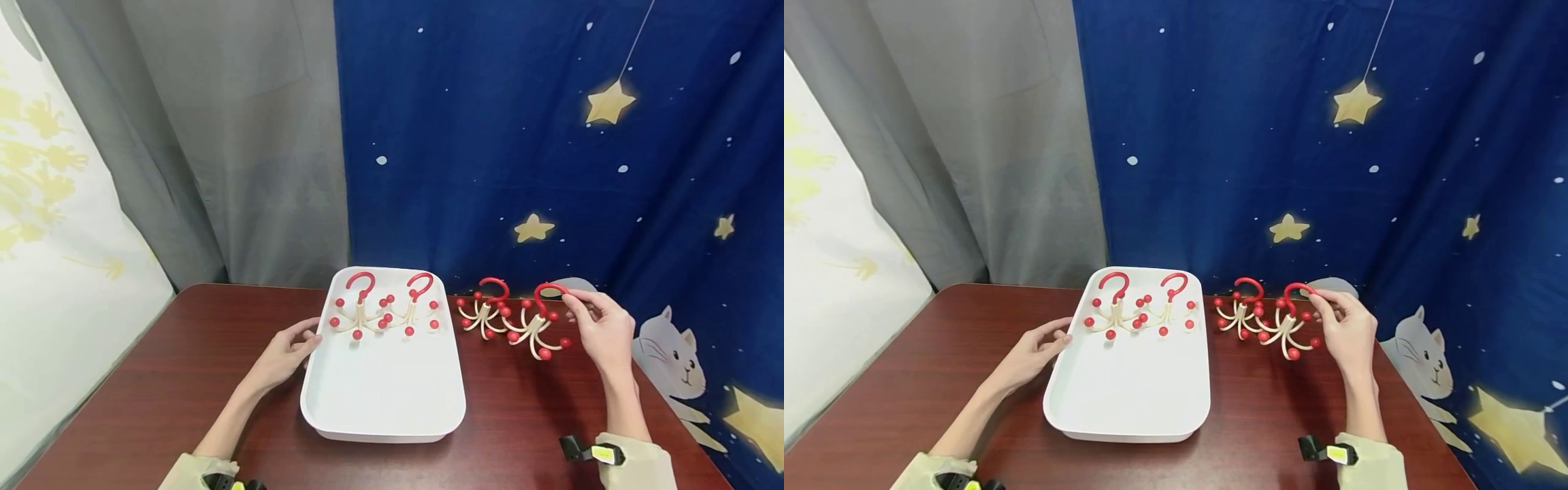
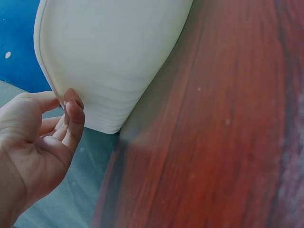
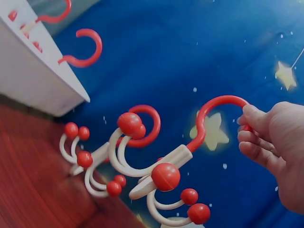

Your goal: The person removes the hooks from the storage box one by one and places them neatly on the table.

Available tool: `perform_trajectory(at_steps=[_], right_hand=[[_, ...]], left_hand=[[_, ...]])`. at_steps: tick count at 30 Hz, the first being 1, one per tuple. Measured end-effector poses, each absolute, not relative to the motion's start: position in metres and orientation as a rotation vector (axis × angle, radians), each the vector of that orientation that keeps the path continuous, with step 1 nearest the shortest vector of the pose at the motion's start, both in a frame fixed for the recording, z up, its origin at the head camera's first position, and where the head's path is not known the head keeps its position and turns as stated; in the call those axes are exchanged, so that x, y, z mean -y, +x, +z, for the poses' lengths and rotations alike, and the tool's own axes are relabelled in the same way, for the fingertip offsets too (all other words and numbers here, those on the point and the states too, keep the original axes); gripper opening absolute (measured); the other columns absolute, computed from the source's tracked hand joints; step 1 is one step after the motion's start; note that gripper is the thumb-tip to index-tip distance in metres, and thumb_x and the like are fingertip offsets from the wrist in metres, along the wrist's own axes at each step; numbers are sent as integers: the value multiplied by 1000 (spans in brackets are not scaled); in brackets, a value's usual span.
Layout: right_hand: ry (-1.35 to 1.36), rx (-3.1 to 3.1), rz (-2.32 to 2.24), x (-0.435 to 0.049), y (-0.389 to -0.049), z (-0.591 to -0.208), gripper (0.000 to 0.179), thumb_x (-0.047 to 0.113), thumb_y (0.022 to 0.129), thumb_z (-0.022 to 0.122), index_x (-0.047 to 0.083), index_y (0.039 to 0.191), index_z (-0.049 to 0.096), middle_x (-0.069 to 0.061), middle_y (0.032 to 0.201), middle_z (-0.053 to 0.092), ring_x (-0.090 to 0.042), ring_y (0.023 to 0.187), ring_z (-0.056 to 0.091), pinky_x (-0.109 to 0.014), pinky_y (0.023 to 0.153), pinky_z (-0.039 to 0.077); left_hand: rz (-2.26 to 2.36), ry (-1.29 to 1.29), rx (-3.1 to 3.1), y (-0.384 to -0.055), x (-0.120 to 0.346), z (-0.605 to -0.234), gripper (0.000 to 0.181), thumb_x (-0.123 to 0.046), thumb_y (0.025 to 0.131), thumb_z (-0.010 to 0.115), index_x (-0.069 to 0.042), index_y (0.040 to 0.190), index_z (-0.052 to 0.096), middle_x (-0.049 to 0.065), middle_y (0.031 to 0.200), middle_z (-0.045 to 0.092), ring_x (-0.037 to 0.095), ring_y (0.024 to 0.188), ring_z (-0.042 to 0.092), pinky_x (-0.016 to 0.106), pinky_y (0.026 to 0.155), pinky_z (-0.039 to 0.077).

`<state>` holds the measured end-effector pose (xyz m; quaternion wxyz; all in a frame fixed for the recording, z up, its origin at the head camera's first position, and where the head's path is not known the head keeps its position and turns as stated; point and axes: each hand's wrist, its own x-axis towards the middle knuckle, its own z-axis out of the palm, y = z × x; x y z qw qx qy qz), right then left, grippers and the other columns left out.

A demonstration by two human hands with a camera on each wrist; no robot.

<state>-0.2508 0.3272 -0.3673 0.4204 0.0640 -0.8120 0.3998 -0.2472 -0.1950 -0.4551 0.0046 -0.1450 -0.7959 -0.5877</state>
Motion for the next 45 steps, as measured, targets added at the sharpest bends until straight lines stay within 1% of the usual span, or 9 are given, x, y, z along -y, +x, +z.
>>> perform_trajectory(at_steps=[5, 12, 19, 22, 28, 34, 40, 42, 45], right_hand=[[97, 2025, 954, -340, -261, -372, 13, 1, 87, 79, -3, 99, 77, 24, 80, 62, 18, 62, 57, -4, 60, 43], [-30, 2062, 917, -353, -273, -378, 17, 10, 91, 77, -2, 102, 77, -8, 75, 73, 19, 58, 55, -4, 57, 40], [-112, 2121, 891, -366, -287, -386, 21, 16, 94, 75, -1, 107, 77, -23, 81, 72, 23, 57, 49, -9, 68, 35], [-163, 2150, 915, -368, -292, -388, 24, 18, 96, 72, -1, 109, 76, -24, 84, 72, 21, 55, 50, -10, 69, 36], [-282, 2206, 949, -371, -300, -396, 26, 21, 98, 69, 0, 112, 75, -22, 85, 73, 20, 52, 50, -30, 93, 44], [-339, 2300, 971, -379, -306, -403, 30, 24, 100, 66, -1, 116, 72, -16, 83, 75, 19, 52, 50, -25, 91, 40], [-328, 2357, 1025, -384, -306, -405, 34, 24, 101, 65, -2, 123, 68, -19, 90, 74, 22, 53, 48, -47, 106, 38], [-324, 2377, 1028, -384, -304, -404, 36, 25, 101, 65, -2, 125, 67, -20, 92, 75, 22, 55, 49, -48, 105, 39], [-322, 2410, 1024, -384, -301, -404, 38, 27, 102, 64, -1, 127, 66, -18, 94, 75, 20, 59, 53, -33, 96, 44]], left_hand=[[-1842, -448, 2488, -247, 195, -456, 47, -4, 101, 61, 9, 143, 45, 25, 97, 58, 15, 61, 58, 26, 59, 50], [-1858, -452, 2467, -245, 195, -455, 48, -5, 100, 62, 10, 143, 45, 24, 97, 58, 11, 62, 58, 27, 59, 50], [-1874, -445, 2466, -245, 194, -455, 50, -6, 100, 63, 10, 144, 44, 24, 98, 58, 13, 63, 58, 28, 59, 51], [-1863, -435, 2474, -246, 194, -455, 51, -6, 100, 63, 10, 144, 44, 24, 99, 58, 13, 64, 59, 28, 59, 51], [-1873, -421, 2470, -246, 194, -455, 51, -7, 100, 64, 10, 143, 45, 24, 99, 58, 12, 65, 60, 29, 60, 51], [-1863, -419, 2480, -246, 193, -454, 51, -8, 100, 64, 10, 144, 45, 23, 98, 58, 13, 65, 59, 28, 60, 51], [-1881, -424, 2467, -246, 194, -453, 50, -5, 100, 63, 10, 144, 45, 25, 98, 57, 12, 63, 57, 27, 59, 50], [-1887, -426, 2465, -245, 194, -453, 50, -4, 100, 63, 10, 144, 44, 25, 98, 56, 13, 62, 57, 27, 58, 49], [-1885, -425, 2471, -245, 194, -453, 50, -4, 100, 63, 10, 144, 44, 23, 98, 57, 13, 62, 57, 27, 59, 49]])
